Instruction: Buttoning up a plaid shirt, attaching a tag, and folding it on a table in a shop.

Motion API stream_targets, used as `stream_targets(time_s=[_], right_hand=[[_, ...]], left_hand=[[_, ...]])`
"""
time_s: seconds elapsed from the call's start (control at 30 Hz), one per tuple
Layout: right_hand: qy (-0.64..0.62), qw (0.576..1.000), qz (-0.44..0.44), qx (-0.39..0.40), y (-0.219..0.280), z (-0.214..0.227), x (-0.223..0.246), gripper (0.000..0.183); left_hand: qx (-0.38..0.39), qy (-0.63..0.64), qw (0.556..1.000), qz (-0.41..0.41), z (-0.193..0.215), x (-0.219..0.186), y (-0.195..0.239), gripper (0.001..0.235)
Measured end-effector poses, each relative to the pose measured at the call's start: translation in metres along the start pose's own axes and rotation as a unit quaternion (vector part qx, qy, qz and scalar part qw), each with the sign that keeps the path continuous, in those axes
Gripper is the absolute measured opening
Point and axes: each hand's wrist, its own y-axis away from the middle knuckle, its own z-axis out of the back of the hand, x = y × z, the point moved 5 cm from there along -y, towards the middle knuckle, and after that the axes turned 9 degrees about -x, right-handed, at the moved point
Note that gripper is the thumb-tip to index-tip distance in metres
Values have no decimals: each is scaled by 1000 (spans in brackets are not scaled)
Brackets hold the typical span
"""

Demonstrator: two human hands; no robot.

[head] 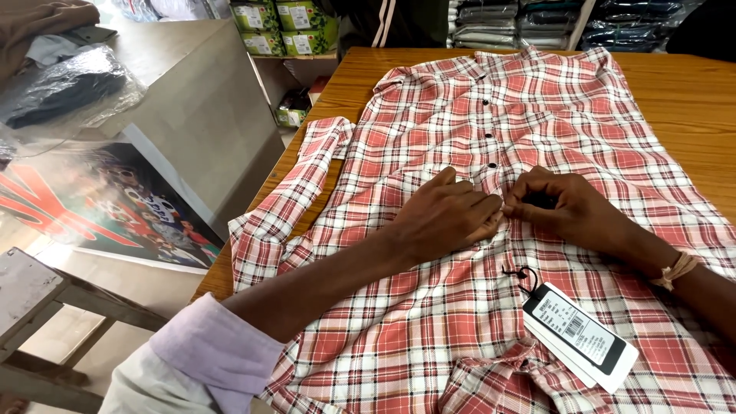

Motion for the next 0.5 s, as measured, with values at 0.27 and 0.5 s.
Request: stream_targets(time_s=[0.27, 0.5], right_hand=[[-60, 998, 5, 1, -2, -1, -21, 14], [-42, 999, 9, -19, 0, 3, -4, 12]], left_hand=[[-38, 13, 999, -19, -3, -1, 1, 32], [28, 80, 996, 27, 14, -1, -7, 34]])
